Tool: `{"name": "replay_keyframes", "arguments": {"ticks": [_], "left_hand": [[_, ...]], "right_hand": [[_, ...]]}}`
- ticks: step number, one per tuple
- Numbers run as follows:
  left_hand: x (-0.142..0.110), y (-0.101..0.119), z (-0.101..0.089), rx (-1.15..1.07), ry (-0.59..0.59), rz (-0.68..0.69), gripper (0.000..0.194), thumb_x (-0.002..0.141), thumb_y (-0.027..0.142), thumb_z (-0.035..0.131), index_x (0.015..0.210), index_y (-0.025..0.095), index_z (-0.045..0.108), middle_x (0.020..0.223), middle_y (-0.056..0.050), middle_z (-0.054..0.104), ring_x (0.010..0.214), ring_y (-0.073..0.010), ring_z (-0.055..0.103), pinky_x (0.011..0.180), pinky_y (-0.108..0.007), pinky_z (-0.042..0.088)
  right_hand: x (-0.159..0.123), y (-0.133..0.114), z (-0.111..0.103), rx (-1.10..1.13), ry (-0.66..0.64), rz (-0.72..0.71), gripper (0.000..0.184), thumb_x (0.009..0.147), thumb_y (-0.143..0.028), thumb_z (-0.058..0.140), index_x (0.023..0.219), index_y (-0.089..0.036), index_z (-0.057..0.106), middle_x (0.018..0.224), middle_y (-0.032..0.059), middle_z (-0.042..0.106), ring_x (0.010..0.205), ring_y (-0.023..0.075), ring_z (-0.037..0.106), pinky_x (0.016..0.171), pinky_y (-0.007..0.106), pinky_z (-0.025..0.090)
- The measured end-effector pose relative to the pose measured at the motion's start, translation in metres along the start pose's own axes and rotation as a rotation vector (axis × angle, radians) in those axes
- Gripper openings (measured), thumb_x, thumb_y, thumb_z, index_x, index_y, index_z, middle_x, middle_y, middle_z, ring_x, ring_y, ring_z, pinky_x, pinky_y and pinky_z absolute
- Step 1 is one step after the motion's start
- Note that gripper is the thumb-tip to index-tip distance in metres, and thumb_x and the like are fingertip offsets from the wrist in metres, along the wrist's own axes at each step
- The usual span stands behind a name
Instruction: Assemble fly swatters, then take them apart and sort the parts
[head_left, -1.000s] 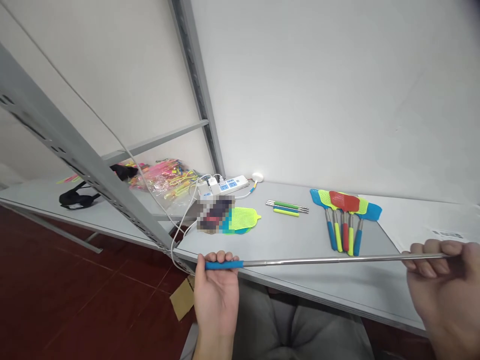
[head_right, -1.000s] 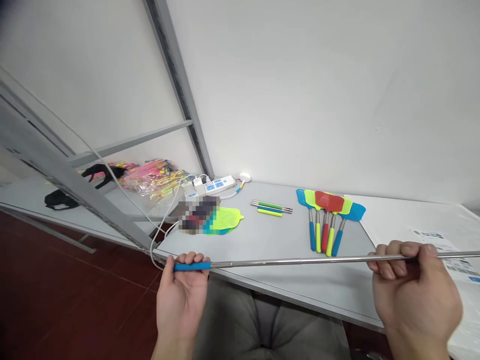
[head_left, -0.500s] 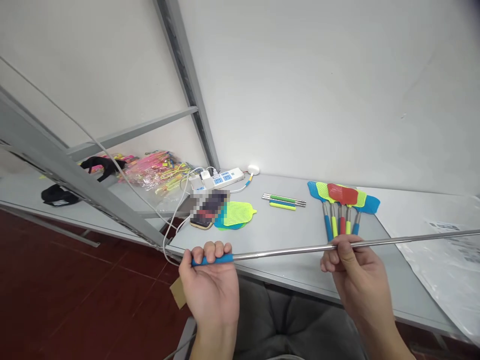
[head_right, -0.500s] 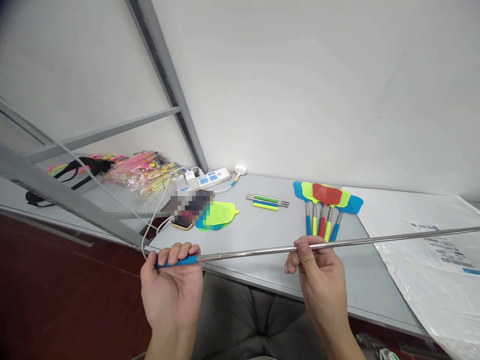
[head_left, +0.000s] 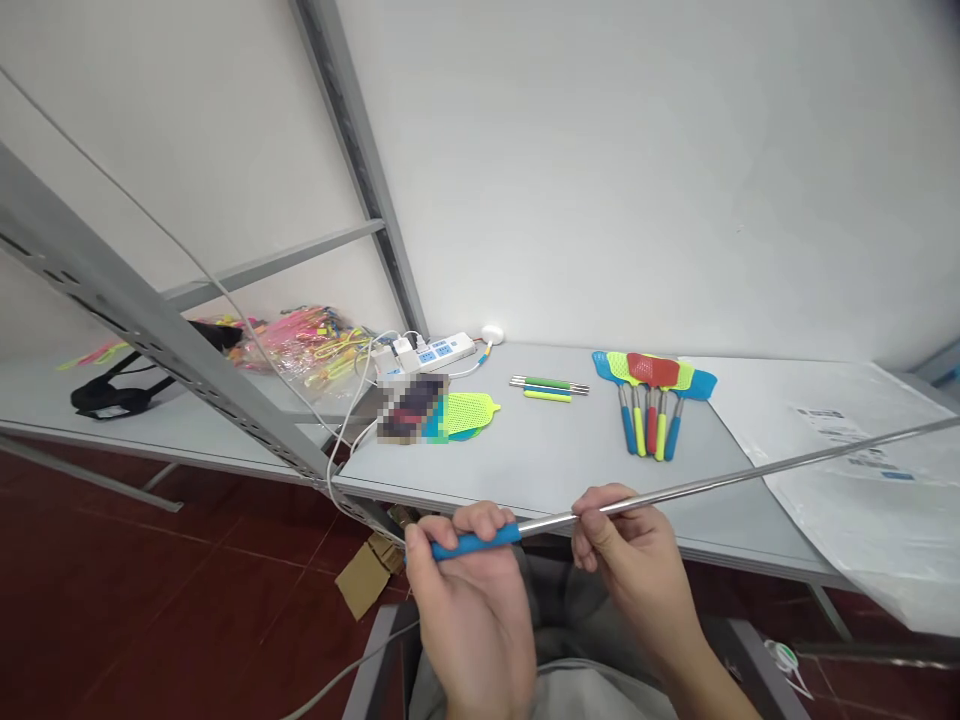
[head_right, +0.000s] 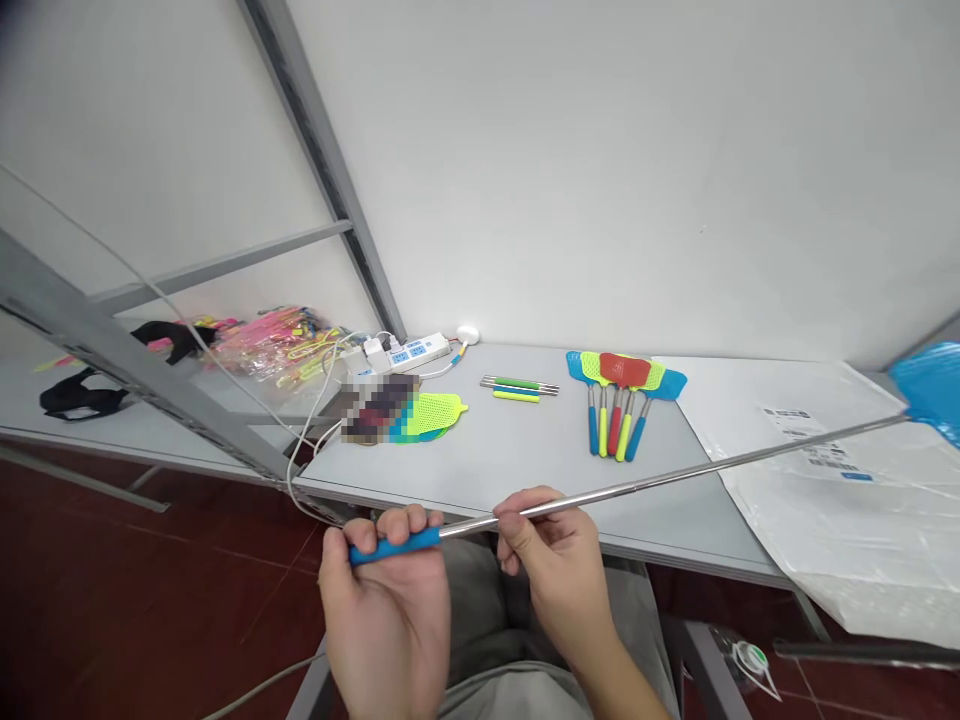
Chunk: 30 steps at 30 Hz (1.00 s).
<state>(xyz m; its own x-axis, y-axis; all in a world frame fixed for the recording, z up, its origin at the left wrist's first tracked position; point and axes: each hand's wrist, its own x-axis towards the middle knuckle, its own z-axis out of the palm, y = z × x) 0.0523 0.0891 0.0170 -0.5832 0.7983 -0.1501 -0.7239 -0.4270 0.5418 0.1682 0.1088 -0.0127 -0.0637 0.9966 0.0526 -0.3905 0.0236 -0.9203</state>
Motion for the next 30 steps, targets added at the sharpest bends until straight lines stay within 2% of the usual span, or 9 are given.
{"name": "replay_keyframes", "arguments": {"ticks": [3, 5, 9, 14, 19, 23, 27, 30], "left_hand": [[0.005, 0.02, -0.007, -0.075, -0.028, -0.048, 0.028, 0.096, 0.035, 0.048, 0.072, 0.021, 0.043, 0.065, 0.004, 0.043, 0.061, -0.0112, 0.046, 0.071, -0.029, 0.05], [0.008, 0.035, -0.013, -0.151, -0.037, -0.049, 0.028, 0.098, 0.032, 0.046, 0.074, 0.02, 0.043, 0.061, 0.006, 0.039, 0.056, -0.0089, 0.043, 0.069, -0.027, 0.05], [0.013, 0.058, -0.021, -0.285, -0.031, -0.024, 0.031, 0.101, 0.032, 0.037, 0.074, 0.019, 0.041, 0.058, 0.006, 0.036, 0.051, -0.0071, 0.04, 0.061, -0.022, 0.048], [0.028, 0.069, -0.028, -0.334, -0.021, -0.042, 0.035, 0.103, 0.036, 0.029, 0.074, 0.019, 0.037, 0.056, 0.006, 0.036, 0.049, -0.0074, 0.04, 0.057, -0.022, 0.047], [0.055, 0.078, -0.045, -0.372, -0.023, -0.034, 0.04, 0.103, 0.046, 0.02, 0.073, 0.021, 0.032, 0.053, 0.008, 0.029, 0.045, -0.008, 0.036, 0.051, -0.021, 0.044], [0.07, 0.084, -0.057, -0.41, -0.013, -0.037, 0.042, 0.101, 0.051, 0.019, 0.074, 0.021, 0.031, 0.053, 0.009, 0.025, 0.043, -0.0082, 0.033, 0.048, -0.022, 0.041], [0.077, 0.088, -0.063, -0.392, -0.014, -0.061, 0.044, 0.101, 0.053, 0.017, 0.074, 0.021, 0.032, 0.052, 0.008, 0.026, 0.042, -0.009, 0.033, 0.046, -0.023, 0.04], [0.082, 0.09, -0.068, -0.357, -0.025, -0.06, 0.043, 0.101, 0.049, 0.018, 0.074, 0.021, 0.034, 0.052, 0.008, 0.028, 0.042, -0.0089, 0.034, 0.047, -0.023, 0.039]], "right_hand": [[-0.012, -0.008, -0.006, -0.014, -0.127, -0.013, 0.019, 0.079, -0.036, 0.073, 0.088, -0.019, 0.071, 0.061, -0.0013, 0.057, 0.051, 0.0101, 0.052, 0.051, 0.024, 0.04], [-0.022, -0.009, -0.013, 0.056, -0.122, -0.011, 0.021, 0.082, -0.038, 0.071, 0.094, -0.02, 0.071, 0.061, -0.0014, 0.056, 0.053, 0.0105, 0.052, 0.053, 0.025, 0.041], [-0.034, -0.011, -0.034, 0.193, 0.059, 0.015, 0.021, 0.088, -0.04, 0.063, 0.093, -0.02, 0.069, 0.062, -0.0015, 0.054, 0.055, 0.0103, 0.051, 0.053, 0.025, 0.042], [-0.031, -0.026, -0.063, 0.28, 0.286, -0.033, 0.021, 0.088, -0.039, 0.063, 0.089, -0.019, 0.067, 0.062, -0.0031, 0.048, 0.054, 0.0084, 0.045, 0.051, 0.022, 0.042], [-0.019, -0.044, -0.097, 0.364, 0.563, -0.18, 0.024, 0.092, -0.038, 0.055, 0.081, -0.018, 0.063, 0.061, -0.0046, 0.042, 0.052, 0.0084, 0.04, 0.049, 0.021, 0.041], [-0.012, -0.05, -0.13, 0.386, 0.765, -0.286, 0.032, 0.095, -0.038, 0.045, 0.078, -0.017, 0.062, 0.071, -0.0004, 0.049, 0.061, 0.0113, 0.048, 0.054, 0.026, 0.045], [-0.008, -0.052, -0.156, 0.494, 0.848, -0.267, 0.029, 0.094, -0.041, 0.045, 0.084, -0.021, 0.064, 0.084, 0.003, 0.055, 0.07, 0.0128, 0.056, 0.063, 0.03, 0.05], [-0.006, -0.052, -0.168, 0.443, 0.896, -0.289, 0.022, 0.094, -0.034, 0.047, 0.086, -0.023, 0.064, 0.089, 0.0031, 0.059, 0.072, 0.0121, 0.059, 0.068, 0.032, 0.051]]}}
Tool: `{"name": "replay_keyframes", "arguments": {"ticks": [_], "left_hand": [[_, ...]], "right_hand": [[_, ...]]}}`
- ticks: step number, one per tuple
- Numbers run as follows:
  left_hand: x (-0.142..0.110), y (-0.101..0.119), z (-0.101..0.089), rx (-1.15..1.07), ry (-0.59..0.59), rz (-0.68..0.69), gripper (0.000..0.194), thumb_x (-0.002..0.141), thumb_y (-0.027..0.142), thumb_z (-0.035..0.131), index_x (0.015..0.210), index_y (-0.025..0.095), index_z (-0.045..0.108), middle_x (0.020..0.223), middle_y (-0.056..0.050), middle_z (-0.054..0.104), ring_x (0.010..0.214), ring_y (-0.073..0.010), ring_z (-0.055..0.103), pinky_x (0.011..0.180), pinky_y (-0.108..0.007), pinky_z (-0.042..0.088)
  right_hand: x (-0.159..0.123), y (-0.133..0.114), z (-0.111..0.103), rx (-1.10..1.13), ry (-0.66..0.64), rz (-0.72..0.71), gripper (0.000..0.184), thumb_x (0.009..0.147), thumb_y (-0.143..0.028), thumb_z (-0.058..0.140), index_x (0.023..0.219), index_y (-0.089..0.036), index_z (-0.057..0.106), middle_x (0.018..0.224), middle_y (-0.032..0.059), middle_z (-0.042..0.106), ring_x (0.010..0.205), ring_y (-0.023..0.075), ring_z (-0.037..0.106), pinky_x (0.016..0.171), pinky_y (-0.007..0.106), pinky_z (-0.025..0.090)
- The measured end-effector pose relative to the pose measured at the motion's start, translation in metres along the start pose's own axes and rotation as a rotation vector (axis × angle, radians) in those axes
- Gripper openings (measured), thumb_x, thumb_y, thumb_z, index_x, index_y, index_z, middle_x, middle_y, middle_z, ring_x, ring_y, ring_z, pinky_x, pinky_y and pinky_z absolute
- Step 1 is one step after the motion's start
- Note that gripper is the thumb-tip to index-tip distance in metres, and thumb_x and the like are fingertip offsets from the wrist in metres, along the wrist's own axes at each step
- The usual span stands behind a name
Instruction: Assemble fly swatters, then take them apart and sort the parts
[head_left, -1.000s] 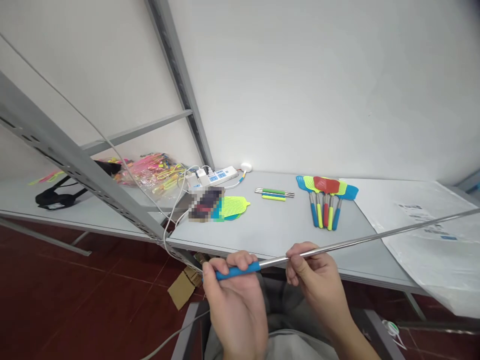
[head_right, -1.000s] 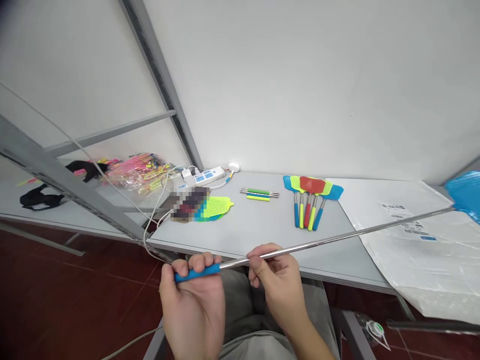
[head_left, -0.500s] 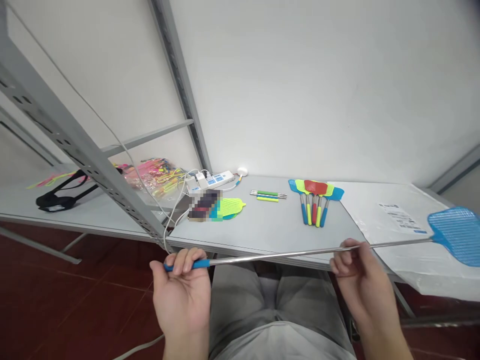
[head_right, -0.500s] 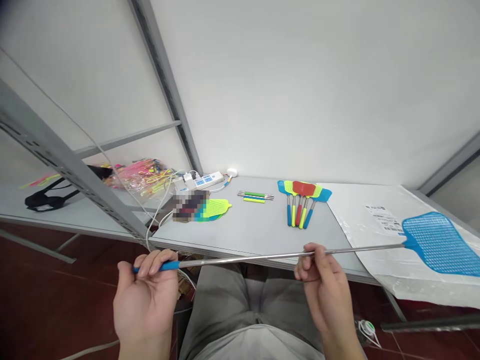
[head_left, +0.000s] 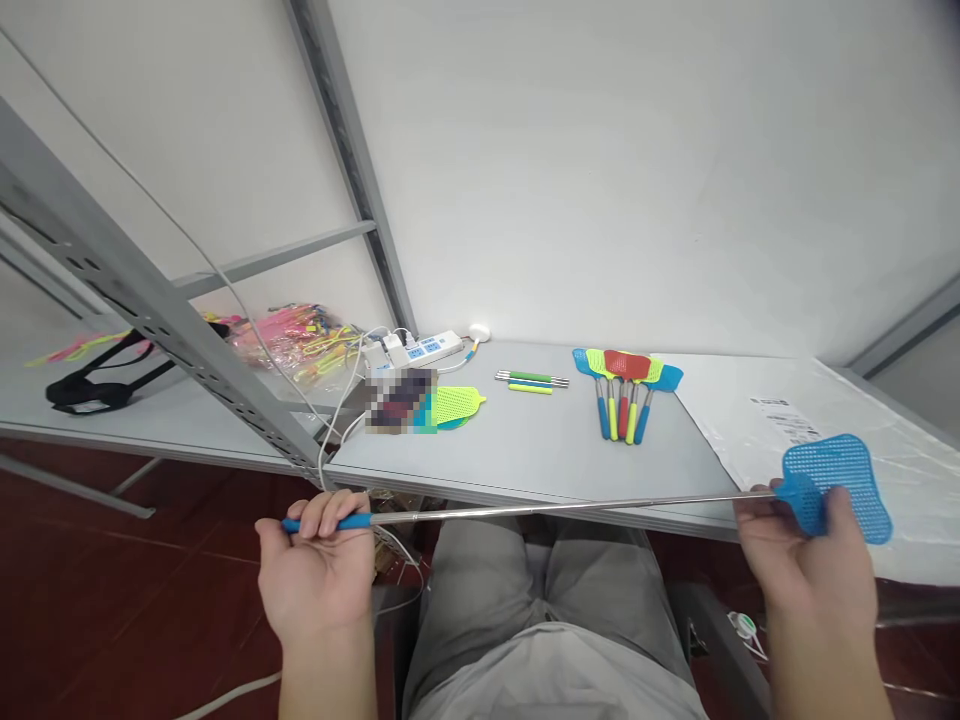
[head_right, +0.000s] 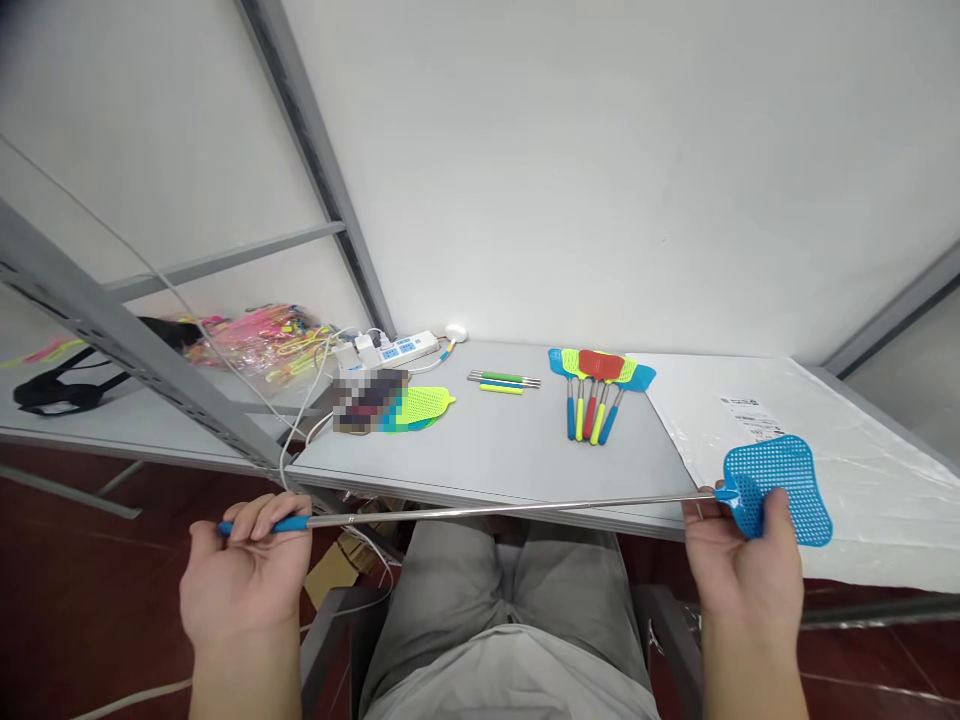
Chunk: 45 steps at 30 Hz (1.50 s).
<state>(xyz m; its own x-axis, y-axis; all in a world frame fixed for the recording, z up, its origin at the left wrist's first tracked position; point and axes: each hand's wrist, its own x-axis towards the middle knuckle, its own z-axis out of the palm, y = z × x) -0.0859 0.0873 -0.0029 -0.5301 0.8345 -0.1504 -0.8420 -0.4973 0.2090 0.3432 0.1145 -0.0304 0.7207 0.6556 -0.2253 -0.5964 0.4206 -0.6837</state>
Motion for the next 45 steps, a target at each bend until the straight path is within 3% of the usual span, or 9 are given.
{"name": "replay_keyframes", "arguments": {"ticks": [7, 13, 17, 21, 24, 31, 36, 40, 45], "left_hand": [[-0.003, -0.023, -0.004, 0.071, -0.007, 0.036, 0.042, 0.102, 0.039, 0.017, 0.067, 0.02, 0.032, 0.05, 0.007, 0.027, 0.042, -0.0082, 0.03, 0.048, -0.022, 0.037], [-0.055, -0.104, -0.006, 0.221, -0.031, -0.083, 0.034, 0.098, 0.04, 0.039, 0.071, 0.02, 0.043, 0.061, 0.003, 0.044, 0.061, -0.0126, 0.048, 0.066, -0.029, 0.046], [-0.078, -0.139, -0.019, 0.289, -0.027, -0.207, 0.032, 0.096, 0.049, 0.043, 0.079, 0.022, 0.05, 0.077, -0.002, 0.058, 0.08, -0.0177, 0.058, 0.072, -0.032, 0.047], [-0.073, -0.146, -0.033, 0.427, -0.047, -0.278, 0.033, 0.093, 0.053, 0.044, 0.086, 0.022, 0.054, 0.094, -0.008, 0.065, 0.086, -0.02, 0.06, 0.07, -0.032, 0.047], [-0.058, -0.134, -0.037, 0.663, -0.171, -0.265, 0.035, 0.09, 0.054, 0.051, 0.082, 0.02, 0.058, 0.082, -0.005, 0.063, 0.071, -0.0165, 0.056, 0.063, -0.028, 0.043], [-0.064, -0.13, -0.041, 1.529, -0.947, -0.504, 0.039, 0.091, 0.048, 0.053, 0.069, 0.017, 0.06, 0.066, -0.001, 0.057, 0.066, -0.0155, 0.052, 0.064, -0.025, 0.037], [-0.073, -0.19, -0.036, 1.551, -0.729, -0.399, 0.039, 0.094, 0.049, 0.043, 0.112, 0.02, 0.063, 0.1, -0.01, 0.068, 0.089, -0.0237, 0.061, 0.074, -0.03, 0.042], [-0.029, -0.238, -0.002, 1.612, -0.873, -0.202, 0.034, 0.097, 0.043, 0.037, 0.087, 0.023, 0.062, 0.086, -0.008, 0.068, 0.077, -0.0229, 0.061, 0.07, -0.03, 0.041], [0.02, -0.29, 0.029, 1.857, -0.841, 0.036, 0.037, 0.091, 0.044, 0.047, 0.061, 0.023, 0.054, 0.053, -0.002, 0.054, 0.05, -0.0206, 0.051, 0.059, -0.029, 0.034]], "right_hand": [[-0.037, 0.024, 0.011, -0.216, -0.049, -0.23, 0.018, 0.086, -0.032, 0.061, 0.099, -0.02, 0.065, 0.096, 0.0043, 0.066, 0.079, 0.0164, 0.066, 0.074, 0.038, 0.056], [-0.141, 0.083, 0.037, -0.274, -0.296, 0.011, 0.04, 0.086, -0.041, 0.063, 0.121, -0.022, 0.055, 0.105, 0.0046, 0.068, 0.086, 0.0219, 0.071, 0.066, 0.036, 0.06], [-0.16, 0.091, 0.043, -0.225, -0.36, 0.056, 0.033, 0.091, -0.043, 0.057, 0.111, -0.017, 0.059, 0.093, 0.0076, 0.073, 0.088, 0.023, 0.071, 0.072, 0.037, 0.059], [-0.139, 0.078, 0.048, -0.238, -0.441, 0.065, 0.031, 0.09, -0.043, 0.058, 0.104, -0.016, 0.063, 0.096, 0.0094, 0.073, 0.089, 0.0227, 0.071, 0.076, 0.038, 0.057], [-0.119, 0.07, 0.047, -0.241, -0.468, 0.098, 0.031, 0.089, -0.042, 0.061, 0.108, -0.017, 0.062, 0.1, 0.0093, 0.073, 0.09, 0.0222, 0.07, 0.074, 0.036, 0.056], [-0.102, 0.082, 0.041, -0.341, -0.652, 0.257, 0.034, 0.09, -0.043, 0.059, 0.114, -0.019, 0.056, 0.088, 0.0056, 0.072, 0.079, 0.0191, 0.07, 0.071, 0.032, 0.054], [-0.086, 0.095, 0.05, -0.659, -0.777, 0.078, 0.045, 0.094, -0.048, 0.048, 0.13, -0.02, 0.05, 0.104, 0.0086, 0.071, 0.095, 0.0208, 0.067, 0.087, 0.037, 0.051], [-0.041, 0.094, 0.058, -0.932, -0.708, -0.116, 0.047, 0.089, -0.046, 0.055, 0.13, -0.022, 0.056, 0.116, 0.0082, 0.067, 0.105, 0.0238, 0.063, 0.093, 0.04, 0.048], [0.023, 0.094, 0.058, -1.146, -0.627, -0.369, 0.033, 0.092, -0.042, 0.05, 0.112, -0.02, 0.064, 0.113, 0.01, 0.066, 0.103, 0.0255, 0.061, 0.091, 0.042, 0.047]]}}
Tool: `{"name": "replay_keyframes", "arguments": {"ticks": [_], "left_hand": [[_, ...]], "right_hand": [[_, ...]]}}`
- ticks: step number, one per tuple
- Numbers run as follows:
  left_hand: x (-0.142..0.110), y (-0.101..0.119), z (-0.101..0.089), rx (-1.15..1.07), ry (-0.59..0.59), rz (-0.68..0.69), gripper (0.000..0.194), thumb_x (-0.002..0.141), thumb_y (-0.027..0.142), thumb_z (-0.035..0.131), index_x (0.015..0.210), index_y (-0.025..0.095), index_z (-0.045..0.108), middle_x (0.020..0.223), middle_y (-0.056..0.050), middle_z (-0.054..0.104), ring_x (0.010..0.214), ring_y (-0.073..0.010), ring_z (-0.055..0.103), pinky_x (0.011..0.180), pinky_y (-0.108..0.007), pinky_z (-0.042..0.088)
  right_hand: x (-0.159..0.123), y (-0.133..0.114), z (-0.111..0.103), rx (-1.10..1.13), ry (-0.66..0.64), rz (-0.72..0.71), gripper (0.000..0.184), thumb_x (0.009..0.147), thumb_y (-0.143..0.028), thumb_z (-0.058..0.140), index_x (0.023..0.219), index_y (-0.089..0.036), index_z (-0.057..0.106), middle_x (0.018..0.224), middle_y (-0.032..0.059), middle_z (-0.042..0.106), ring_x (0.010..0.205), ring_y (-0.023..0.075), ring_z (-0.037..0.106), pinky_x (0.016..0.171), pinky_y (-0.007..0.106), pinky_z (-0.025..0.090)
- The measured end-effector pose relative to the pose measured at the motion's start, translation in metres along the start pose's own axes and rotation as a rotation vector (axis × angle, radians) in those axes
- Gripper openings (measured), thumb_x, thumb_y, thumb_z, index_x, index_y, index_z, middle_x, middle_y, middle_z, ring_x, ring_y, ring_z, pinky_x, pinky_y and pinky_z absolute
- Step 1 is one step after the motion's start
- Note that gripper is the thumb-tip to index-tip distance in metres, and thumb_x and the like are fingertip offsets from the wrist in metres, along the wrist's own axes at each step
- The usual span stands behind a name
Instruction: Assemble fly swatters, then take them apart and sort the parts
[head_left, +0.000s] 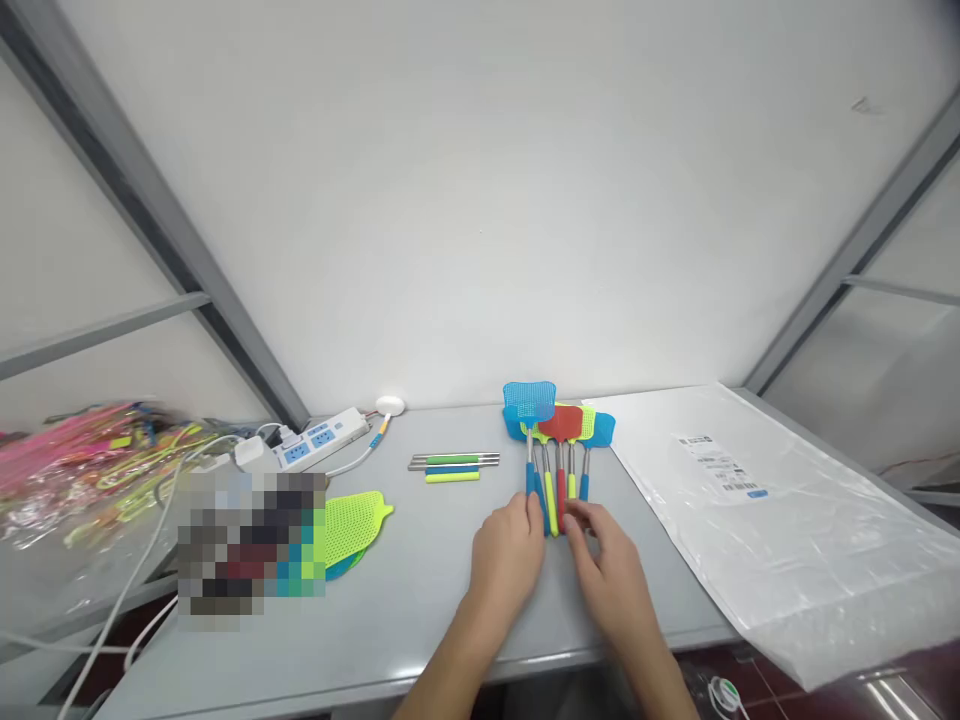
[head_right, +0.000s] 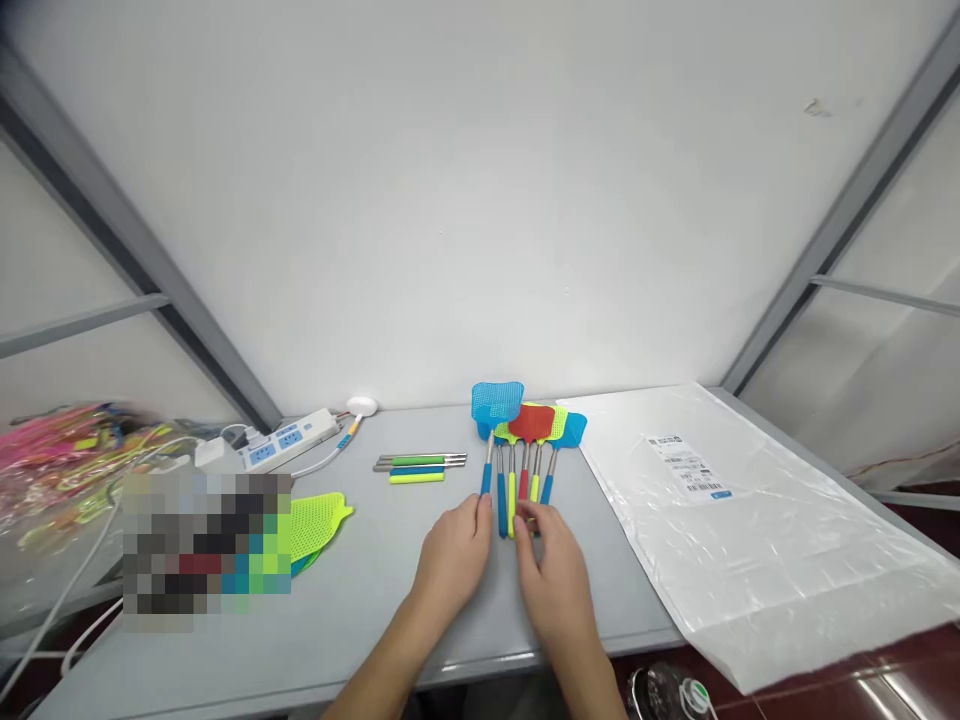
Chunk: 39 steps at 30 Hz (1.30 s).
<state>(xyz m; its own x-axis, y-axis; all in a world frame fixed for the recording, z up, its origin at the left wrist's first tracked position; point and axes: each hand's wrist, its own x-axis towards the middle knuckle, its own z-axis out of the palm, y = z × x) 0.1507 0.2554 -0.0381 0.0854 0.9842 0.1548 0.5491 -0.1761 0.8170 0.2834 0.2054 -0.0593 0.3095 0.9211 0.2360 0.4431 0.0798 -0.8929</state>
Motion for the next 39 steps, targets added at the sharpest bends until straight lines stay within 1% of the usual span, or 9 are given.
{"name": "replay_keyframes", "arguments": {"ticks": [3, 7, 13, 17, 20, 23, 25, 32, 39], "left_hand": [[0.022, 0.002, 0.012, 0.05, 0.009, 0.0, 0.04, 0.091, 0.045, 0.046, 0.058, 0.023, 0.053, 0.052, -0.003, 0.052, 0.05, -0.0216, 0.052, 0.062, -0.031, 0.036], [0.033, 0.002, 0.025, 0.133, -0.025, -0.005, 0.038, 0.09, 0.042, 0.047, 0.057, 0.022, 0.053, 0.049, -0.002, 0.05, 0.05, -0.0226, 0.054, 0.065, -0.034, 0.037], [0.033, 0.002, 0.034, 0.247, -0.108, 0.002, 0.038, 0.087, 0.035, 0.049, 0.052, 0.021, 0.05, 0.046, -0.003, 0.049, 0.049, -0.0211, 0.053, 0.062, -0.033, 0.036], [0.033, 0.002, 0.035, 0.302, -0.16, 0.031, 0.034, 0.087, 0.034, 0.049, 0.057, 0.02, 0.054, 0.051, -0.004, 0.053, 0.051, -0.0212, 0.054, 0.062, -0.032, 0.033], [0.032, -0.003, 0.033, 0.341, -0.196, 0.092, 0.031, 0.09, 0.031, 0.045, 0.062, 0.021, 0.055, 0.057, -0.003, 0.055, 0.052, -0.0195, 0.051, 0.06, -0.029, 0.027], [0.029, -0.011, 0.03, 0.255, -0.156, 0.125, 0.023, 0.089, 0.031, 0.049, 0.068, 0.023, 0.053, 0.063, -0.002, 0.055, 0.053, -0.0178, 0.047, 0.057, -0.028, 0.02], [0.028, -0.014, 0.028, 0.178, -0.137, 0.133, 0.019, 0.089, 0.03, 0.051, 0.071, 0.024, 0.053, 0.065, -0.001, 0.055, 0.054, -0.0174, 0.046, 0.056, -0.028, 0.018], [0.027, -0.013, 0.024, 0.019, -0.187, 0.168, 0.02, 0.09, 0.028, 0.05, 0.071, 0.024, 0.053, 0.068, -0.001, 0.054, 0.058, -0.0168, 0.045, 0.057, -0.028, 0.022], [0.023, -0.015, 0.02, -0.018, -0.151, 0.204, 0.017, 0.089, 0.025, 0.049, 0.074, 0.024, 0.057, 0.069, -0.001, 0.055, 0.059, -0.0165, 0.048, 0.057, -0.028, 0.029]], "right_hand": [[0.016, 0.023, -0.006, -0.147, 0.103, -0.044, 0.029, 0.094, -0.04, 0.047, 0.107, -0.019, 0.063, 0.108, 0.0102, 0.065, 0.103, 0.0257, 0.058, 0.091, 0.044, 0.044], [0.021, 0.042, -0.006, -0.293, 0.216, -0.088, 0.027, 0.093, -0.038, 0.048, 0.102, -0.019, 0.065, 0.107, 0.0118, 0.062, 0.104, 0.0279, 0.054, 0.092, 0.047, 0.041], [0.02, 0.043, -0.002, -0.368, 0.247, -0.101, 0.026, 0.092, -0.038, 0.049, 0.101, -0.02, 0.066, 0.11, 0.0126, 0.058, 0.106, 0.0293, 0.051, 0.091, 0.049, 0.04], [0.021, 0.041, -0.002, -0.384, 0.238, -0.077, 0.025, 0.092, -0.038, 0.051, 0.102, -0.021, 0.066, 0.115, 0.0122, 0.056, 0.11, 0.0297, 0.048, 0.093, 0.05, 0.039], [0.021, 0.041, -0.002, -0.381, 0.228, -0.068, 0.024, 0.092, -0.037, 0.051, 0.103, -0.022, 0.066, 0.116, 0.0118, 0.055, 0.111, 0.0299, 0.047, 0.094, 0.05, 0.039], [0.021, 0.041, -0.002, -0.373, 0.218, -0.039, 0.024, 0.092, -0.038, 0.051, 0.103, -0.023, 0.065, 0.118, 0.0114, 0.054, 0.113, 0.0303, 0.045, 0.094, 0.051, 0.04], [0.021, 0.04, -0.002, -0.367, 0.215, -0.025, 0.024, 0.092, -0.038, 0.051, 0.104, -0.024, 0.065, 0.12, 0.0108, 0.054, 0.114, 0.0302, 0.044, 0.094, 0.05, 0.04], [0.022, 0.037, -0.003, -0.364, 0.231, -0.07, 0.023, 0.092, -0.036, 0.05, 0.101, -0.022, 0.066, 0.116, 0.012, 0.055, 0.11, 0.0296, 0.047, 0.093, 0.051, 0.04], [0.022, 0.036, -0.005, -0.352, 0.224, -0.077, 0.023, 0.092, -0.037, 0.05, 0.1, -0.023, 0.067, 0.115, 0.011, 0.056, 0.11, 0.0287, 0.048, 0.093, 0.049, 0.041]]}}
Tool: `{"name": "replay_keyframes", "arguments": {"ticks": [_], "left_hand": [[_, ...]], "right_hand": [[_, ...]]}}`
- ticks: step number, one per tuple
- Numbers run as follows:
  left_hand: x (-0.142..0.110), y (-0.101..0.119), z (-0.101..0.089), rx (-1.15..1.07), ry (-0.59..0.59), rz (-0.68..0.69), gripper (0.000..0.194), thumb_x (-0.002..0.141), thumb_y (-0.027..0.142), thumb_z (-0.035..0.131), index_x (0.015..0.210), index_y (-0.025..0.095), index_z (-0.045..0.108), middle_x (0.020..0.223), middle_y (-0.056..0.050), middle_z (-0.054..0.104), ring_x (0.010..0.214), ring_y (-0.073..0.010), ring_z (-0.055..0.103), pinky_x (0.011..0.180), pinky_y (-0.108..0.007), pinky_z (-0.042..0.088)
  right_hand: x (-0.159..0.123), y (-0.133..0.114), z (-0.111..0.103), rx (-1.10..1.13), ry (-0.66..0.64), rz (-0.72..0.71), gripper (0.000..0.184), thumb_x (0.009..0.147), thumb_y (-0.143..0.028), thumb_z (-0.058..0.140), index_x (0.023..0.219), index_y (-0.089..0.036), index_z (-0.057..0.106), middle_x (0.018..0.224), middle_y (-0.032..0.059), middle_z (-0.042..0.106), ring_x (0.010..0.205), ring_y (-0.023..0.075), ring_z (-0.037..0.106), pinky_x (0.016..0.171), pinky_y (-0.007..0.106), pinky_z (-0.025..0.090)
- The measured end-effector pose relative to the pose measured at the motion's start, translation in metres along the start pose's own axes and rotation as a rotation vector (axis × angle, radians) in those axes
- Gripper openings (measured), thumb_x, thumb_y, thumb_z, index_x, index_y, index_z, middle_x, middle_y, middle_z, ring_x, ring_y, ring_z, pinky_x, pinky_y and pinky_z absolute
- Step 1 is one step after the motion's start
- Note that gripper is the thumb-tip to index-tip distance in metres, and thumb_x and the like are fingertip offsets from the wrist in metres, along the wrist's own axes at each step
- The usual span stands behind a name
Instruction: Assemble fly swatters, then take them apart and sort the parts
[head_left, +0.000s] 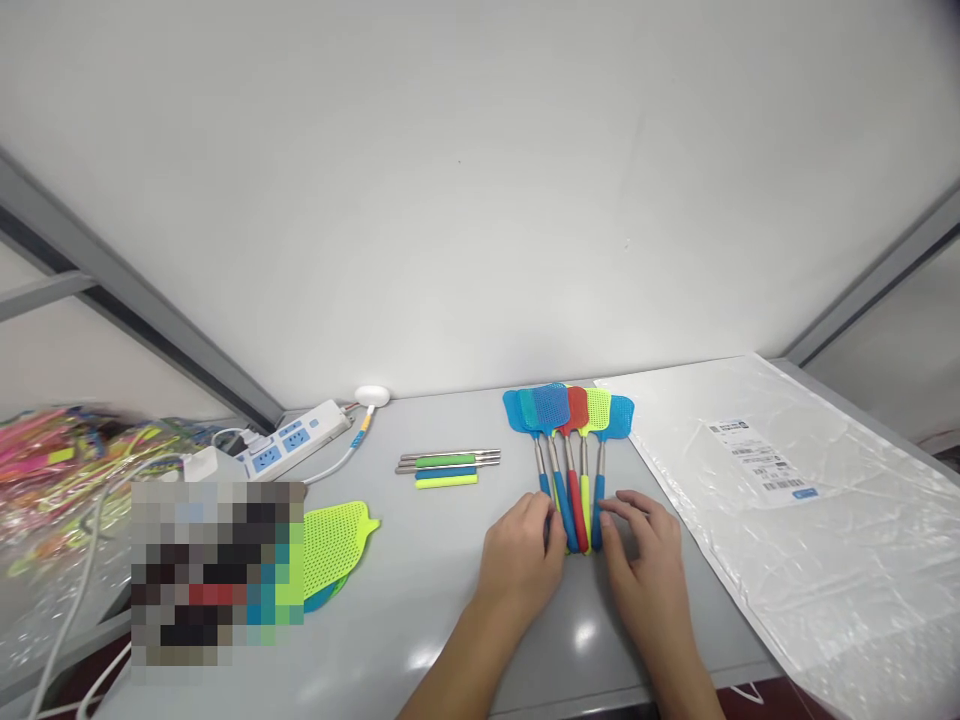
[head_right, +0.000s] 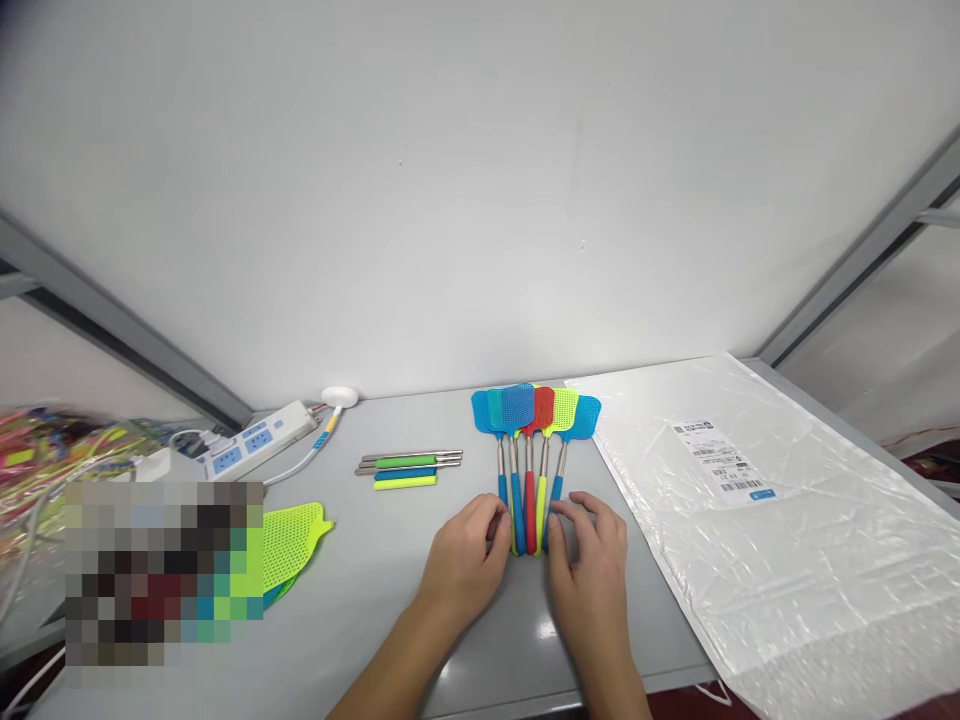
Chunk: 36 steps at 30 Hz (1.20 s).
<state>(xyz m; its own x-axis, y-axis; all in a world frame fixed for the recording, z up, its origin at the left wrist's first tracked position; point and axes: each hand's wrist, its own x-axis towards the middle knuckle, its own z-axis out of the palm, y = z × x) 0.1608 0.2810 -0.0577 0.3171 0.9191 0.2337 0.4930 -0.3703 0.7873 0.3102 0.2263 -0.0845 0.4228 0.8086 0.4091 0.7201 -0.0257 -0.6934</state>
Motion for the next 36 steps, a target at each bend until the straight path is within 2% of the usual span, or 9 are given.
{"name": "replay_keyframes", "arguments": {"ticks": [5, 9, 13, 16, 22, 28, 32, 36], "left_hand": [[-0.019, -0.005, -0.012, 0.025, 0.029, 0.027, 0.014, 0.091, 0.025, 0.048, 0.083, 0.024, 0.06, 0.077, -0.002, 0.06, 0.068, -0.0185, 0.054, 0.06, -0.029, 0.038], [-0.034, -0.008, -0.02, 0.027, 0.023, 0.014, 0.018, 0.094, 0.027, 0.046, 0.098, 0.022, 0.063, 0.092, -0.007, 0.063, 0.087, -0.0239, 0.056, 0.075, -0.034, 0.043], [-0.036, -0.01, -0.018, 0.116, 0.018, 0.049, 0.037, 0.095, 0.033, 0.047, 0.129, 0.022, 0.055, 0.124, -0.012, 0.059, 0.114, -0.031, 0.049, 0.094, -0.045, 0.037], [-0.033, -0.008, -0.011, 0.192, -0.026, 0.104, 0.048, 0.095, 0.037, 0.047, 0.141, 0.022, 0.046, 0.14, -0.012, 0.051, 0.128, -0.0341, 0.039, 0.102, -0.05, 0.031], [-0.025, -0.003, 0.002, 0.269, -0.092, 0.159, 0.052, 0.096, 0.039, 0.043, 0.145, 0.021, 0.04, 0.149, -0.011, 0.042, 0.135, -0.0343, 0.034, 0.106, -0.051, 0.029], [-0.025, -0.004, 0.004, 0.386, -0.135, 0.17, 0.052, 0.098, 0.038, 0.037, 0.146, 0.017, 0.037, 0.152, -0.009, 0.039, 0.137, -0.0327, 0.032, 0.107, -0.052, 0.031], [-0.03, -0.005, -0.005, 0.372, -0.12, 0.184, 0.052, 0.098, 0.039, 0.038, 0.145, 0.017, 0.038, 0.151, -0.009, 0.039, 0.137, -0.0302, 0.031, 0.109, -0.048, 0.032], [-0.04, -0.013, -0.027, 0.388, -0.088, 0.153, 0.048, 0.098, 0.038, 0.039, 0.142, 0.018, 0.041, 0.15, -0.008, 0.04, 0.137, -0.0288, 0.031, 0.11, -0.047, 0.032]], "right_hand": [[-0.001, 0.005, 0.002, -0.009, -0.014, -0.031, 0.025, 0.092, -0.038, 0.051, 0.101, -0.022, 0.067, 0.112, 0.0116, 0.057, 0.109, 0.0289, 0.049, 0.091, 0.048, 0.042], [-0.002, 0.008, 0.005, -0.045, -0.004, -0.1, 0.025, 0.091, -0.038, 0.052, 0.099, -0.02, 0.068, 0.111, 0.0113, 0.058, 0.106, 0.028, 0.051, 0.092, 0.048, 0.041], [-0.004, 0.009, 0.007, -0.087, 0.003, -0.164, 0.023, 0.091, -0.037, 0.052, 0.092, -0.02, 0.068, 0.109, 0.0112, 0.059, 0.102, 0.0272, 0.053, 0.089, 0.047, 0.042], [-0.005, 0.008, 0.007, -0.108, -0.002, -0.196, 0.021, 0.09, -0.036, 0.055, 0.087, -0.02, 0.068, 0.107, 0.0107, 0.06, 0.1, 0.0269, 0.054, 0.088, 0.047, 0.043], [-0.006, 0.005, 0.007, -0.122, -0.025, -0.21, 0.015, 0.088, -0.033, 0.058, 0.087, -0.022, 0.068, 0.107, 0.0092, 0.06, 0.101, 0.0264, 0.054, 0.087, 0.046, 0.042], [-0.005, 0.006, 0.006, -0.112, -0.027, -0.219, 0.013, 0.088, -0.032, 0.058, 0.087, -0.022, 0.067, 0.106, 0.0087, 0.06, 0.1, 0.0264, 0.054, 0.088, 0.047, 0.041], [-0.006, 0.004, 0.003, -0.085, 0.021, -0.244, 0.014, 0.089, -0.033, 0.058, 0.089, -0.021, 0.066, 0.105, 0.0094, 0.061, 0.098, 0.0261, 0.055, 0.087, 0.046, 0.043], [-0.007, -0.009, 0.0, -0.044, 0.064, -0.284, 0.013, 0.09, -0.032, 0.058, 0.09, -0.021, 0.064, 0.103, 0.0093, 0.061, 0.098, 0.0257, 0.055, 0.085, 0.045, 0.045]]}}
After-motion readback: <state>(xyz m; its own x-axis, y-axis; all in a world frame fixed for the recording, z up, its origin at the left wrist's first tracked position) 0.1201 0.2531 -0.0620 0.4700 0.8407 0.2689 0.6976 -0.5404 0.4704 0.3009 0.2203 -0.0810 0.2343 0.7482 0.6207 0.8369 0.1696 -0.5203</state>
